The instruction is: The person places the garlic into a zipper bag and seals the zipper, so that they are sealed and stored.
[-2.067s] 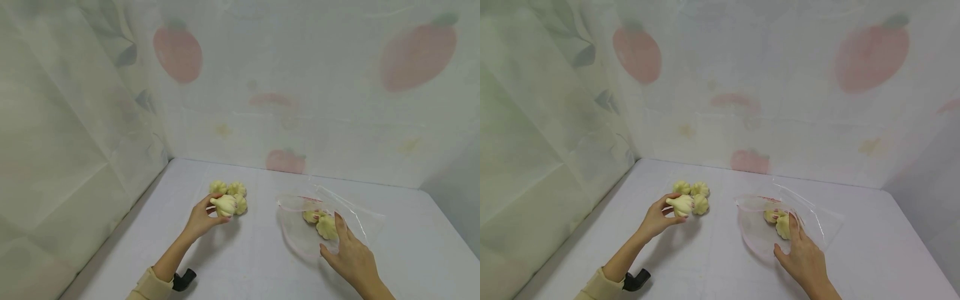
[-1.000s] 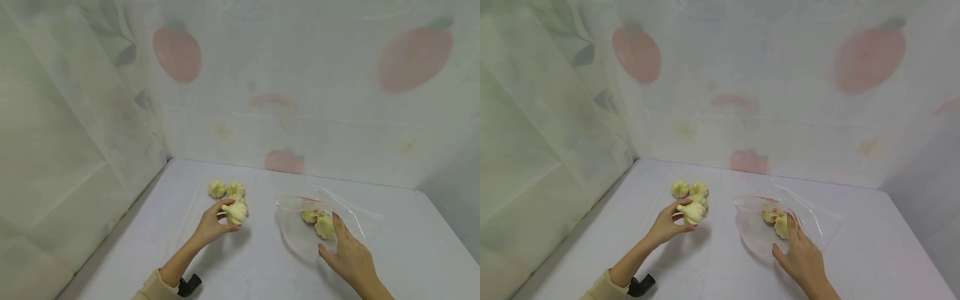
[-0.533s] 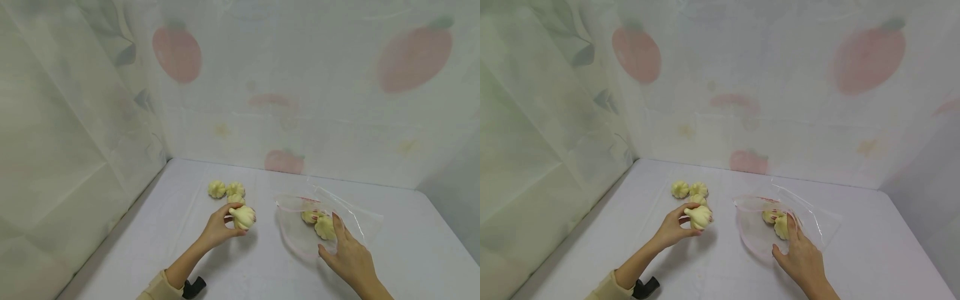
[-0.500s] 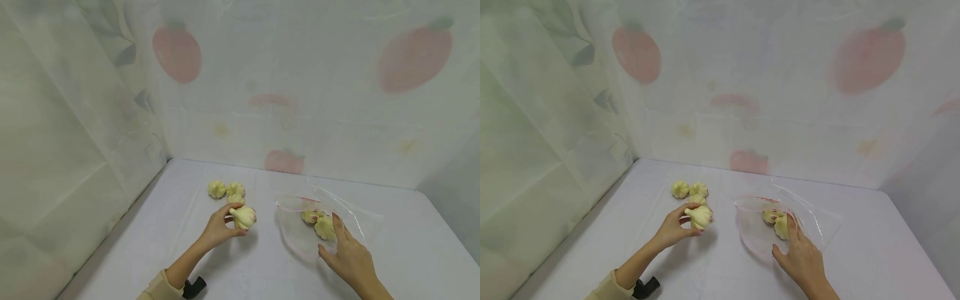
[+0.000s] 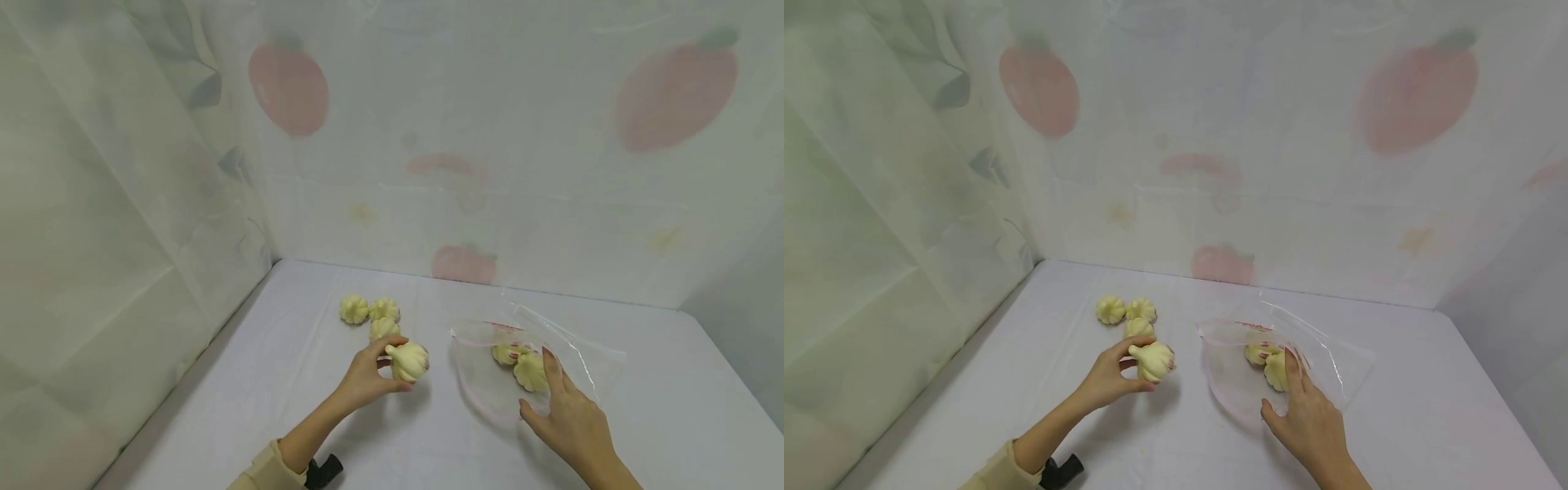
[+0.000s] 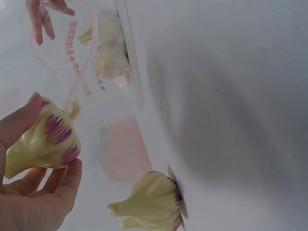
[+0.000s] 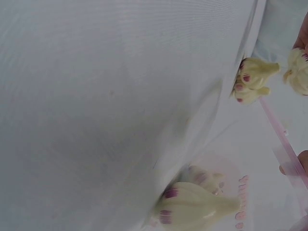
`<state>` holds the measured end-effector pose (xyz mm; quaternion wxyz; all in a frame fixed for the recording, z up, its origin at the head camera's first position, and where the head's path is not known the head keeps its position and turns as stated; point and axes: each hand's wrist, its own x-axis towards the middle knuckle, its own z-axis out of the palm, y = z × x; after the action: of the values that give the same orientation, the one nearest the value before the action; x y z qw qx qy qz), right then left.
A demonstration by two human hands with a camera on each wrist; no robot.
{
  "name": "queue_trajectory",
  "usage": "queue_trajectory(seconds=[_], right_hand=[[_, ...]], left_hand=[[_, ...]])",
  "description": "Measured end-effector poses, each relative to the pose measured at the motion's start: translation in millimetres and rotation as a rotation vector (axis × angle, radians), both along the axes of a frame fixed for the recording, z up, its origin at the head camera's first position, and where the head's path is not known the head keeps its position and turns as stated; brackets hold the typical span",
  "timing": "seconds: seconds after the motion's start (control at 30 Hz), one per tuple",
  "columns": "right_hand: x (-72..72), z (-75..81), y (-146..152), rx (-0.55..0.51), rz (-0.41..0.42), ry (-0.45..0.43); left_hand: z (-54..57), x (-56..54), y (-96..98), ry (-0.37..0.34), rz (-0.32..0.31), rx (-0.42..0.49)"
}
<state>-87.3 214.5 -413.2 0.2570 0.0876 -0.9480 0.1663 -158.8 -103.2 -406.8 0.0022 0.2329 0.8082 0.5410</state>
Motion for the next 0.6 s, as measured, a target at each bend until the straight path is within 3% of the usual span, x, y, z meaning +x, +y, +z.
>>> queue_trajectory(seconds=[0.6], right_hand=[[-0.9,-0.6,0,0.002,-0.002,0.018]], left_hand=[[-4.4,4.5,18.5,-0.022,-0.057,0.009]])
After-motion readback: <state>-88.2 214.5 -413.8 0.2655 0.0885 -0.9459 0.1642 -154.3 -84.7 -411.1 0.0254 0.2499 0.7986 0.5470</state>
